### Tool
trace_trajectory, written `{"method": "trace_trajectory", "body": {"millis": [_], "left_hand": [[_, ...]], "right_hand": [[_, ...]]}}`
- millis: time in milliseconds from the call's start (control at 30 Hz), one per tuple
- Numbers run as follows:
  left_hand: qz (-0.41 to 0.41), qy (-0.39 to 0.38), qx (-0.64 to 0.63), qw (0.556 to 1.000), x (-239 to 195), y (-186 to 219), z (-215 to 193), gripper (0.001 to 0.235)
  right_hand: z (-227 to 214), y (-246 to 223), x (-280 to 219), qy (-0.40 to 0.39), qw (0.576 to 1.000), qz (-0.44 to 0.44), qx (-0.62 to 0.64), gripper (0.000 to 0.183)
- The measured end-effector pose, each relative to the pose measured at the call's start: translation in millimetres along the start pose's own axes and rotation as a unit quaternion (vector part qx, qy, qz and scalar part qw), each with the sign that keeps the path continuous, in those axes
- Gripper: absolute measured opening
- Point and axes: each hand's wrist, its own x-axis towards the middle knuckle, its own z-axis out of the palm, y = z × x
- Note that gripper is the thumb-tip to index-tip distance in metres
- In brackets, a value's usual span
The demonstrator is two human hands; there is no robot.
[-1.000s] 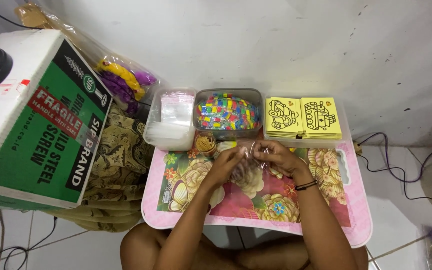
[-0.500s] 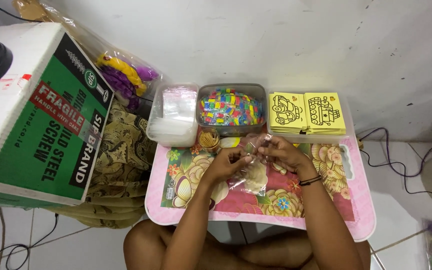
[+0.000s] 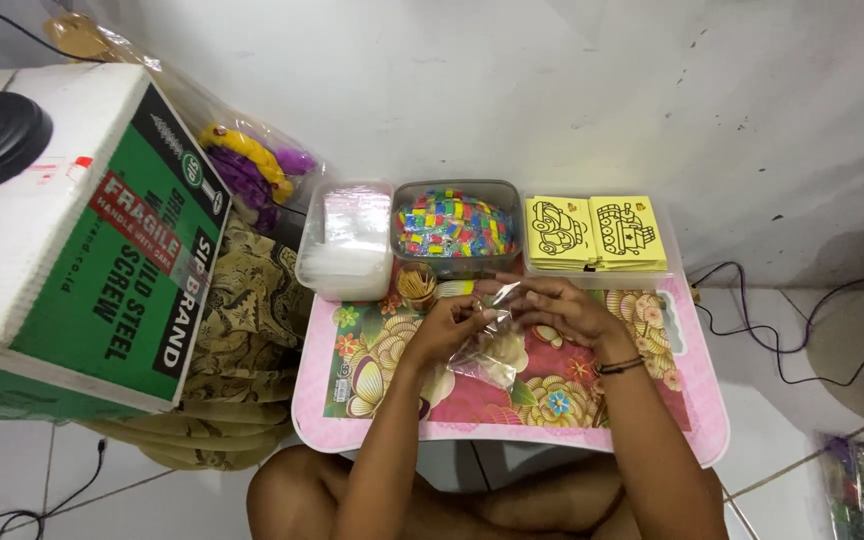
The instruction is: The person sits on the floor and packs yellow puzzle cards into small plastic bags. They pick up a card, place it into a bag, and seal it before setting it aside. This process is repeated for multiple cards.
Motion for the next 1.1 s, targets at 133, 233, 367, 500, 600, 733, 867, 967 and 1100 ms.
{"method": "trace_trajectory", "body": {"millis": [133, 233, 367, 500, 600, 733, 867, 967, 1100], "left_hand": [[-0.004, -0.008, -0.01, 1.0, -3, 4, 1, 0.023], [-0.006, -0.014, -0.005, 1.0, -1, 5, 4, 0.023], [0.002, -0.001, -0.005, 1.0, 2, -3, 5, 0.021], [-0.002, 0.008, -0.007, 1.0, 1, -5, 7, 0.021], [-0.009, 0.009, -0.008, 1.0, 3, -12, 4, 0.021], [-0.018, 0.016, -0.005, 1.0, 5, -9, 7, 0.021], [-0.016, 0.006, 0.008, 1.0, 10, -22, 0, 0.02], [-0.022, 0.01, 0.003, 1.0, 12, -23, 0, 0.019], [-0.025, 0.012, 0.0, 1.0, 9, -17, 2, 0.015]], "right_hand": [[20, -30, -14, 0.055, 0.981, -0.015, -0.185, 0.036], [7, -24, -12, 0.079, 0.959, -0.064, -0.263, 0.026], [26, -37, -18, 0.11, 0.953, -0.1, -0.265, 0.017], [38, -43, -21, 0.147, 0.96, -0.092, -0.22, 0.017], [2, -36, -14, 0.187, 0.952, -0.113, -0.215, 0.021], [-62, -65, -13, 0.296, 0.839, -0.136, -0.435, 0.01], [-62, -113, -18, 0.195, 0.677, -0.028, -0.709, 0.031], [-73, -126, -13, 0.109, 0.599, 0.081, -0.789, 0.048], [-100, -110, -2, 0.091, 0.524, 0.159, -0.832, 0.041]]}}
